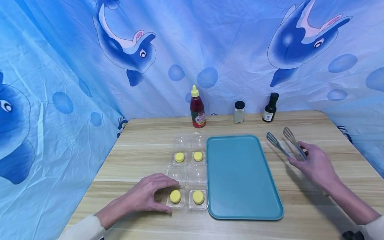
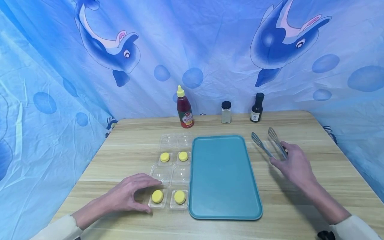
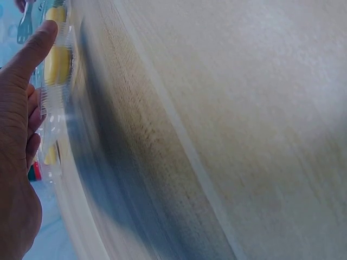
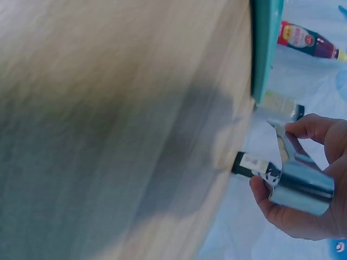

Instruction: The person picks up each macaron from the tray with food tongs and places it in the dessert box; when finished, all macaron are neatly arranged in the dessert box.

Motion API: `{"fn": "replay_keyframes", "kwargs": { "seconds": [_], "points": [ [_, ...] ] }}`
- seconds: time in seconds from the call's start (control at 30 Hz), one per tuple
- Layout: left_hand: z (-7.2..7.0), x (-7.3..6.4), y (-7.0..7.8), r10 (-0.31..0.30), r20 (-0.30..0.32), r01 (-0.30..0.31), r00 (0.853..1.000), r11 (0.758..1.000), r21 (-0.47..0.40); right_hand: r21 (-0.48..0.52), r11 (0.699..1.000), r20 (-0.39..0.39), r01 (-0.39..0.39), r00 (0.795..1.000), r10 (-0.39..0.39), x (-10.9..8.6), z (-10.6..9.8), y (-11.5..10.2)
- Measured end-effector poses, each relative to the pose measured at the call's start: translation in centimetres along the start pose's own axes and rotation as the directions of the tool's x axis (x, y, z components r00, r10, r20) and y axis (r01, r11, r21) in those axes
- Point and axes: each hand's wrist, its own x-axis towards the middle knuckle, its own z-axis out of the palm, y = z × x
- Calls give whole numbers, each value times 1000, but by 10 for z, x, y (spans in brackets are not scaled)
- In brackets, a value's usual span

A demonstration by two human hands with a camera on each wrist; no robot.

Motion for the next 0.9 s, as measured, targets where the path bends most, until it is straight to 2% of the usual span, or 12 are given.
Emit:
{"fn": "replay_keyframes", "kwargs": {
  "seconds": [0.27, 0.33, 0.57, 0.9],
  "points": [
    [0, 1, -1, -9, 5, 9, 1000, 1000, -6, -30, 1000, -8, -8, 1000, 8, 2, 1, 15],
    [0, 0, 0, 3, 0, -3, 1000, 1000, 8, -37, 999, 0, -8, 1000, 8, 3, 2, 17],
    [0, 0, -1, -12, 5, 12, 1000, 1000, 9, -45, 999, 18, -13, 1000, 14, 3, 4, 24],
    [0, 0, -1, -15, 6, 15, 1000, 1000, -3, -36, 992, 66, -118, 991, 120, 2, 9, 25]
  ]
}}
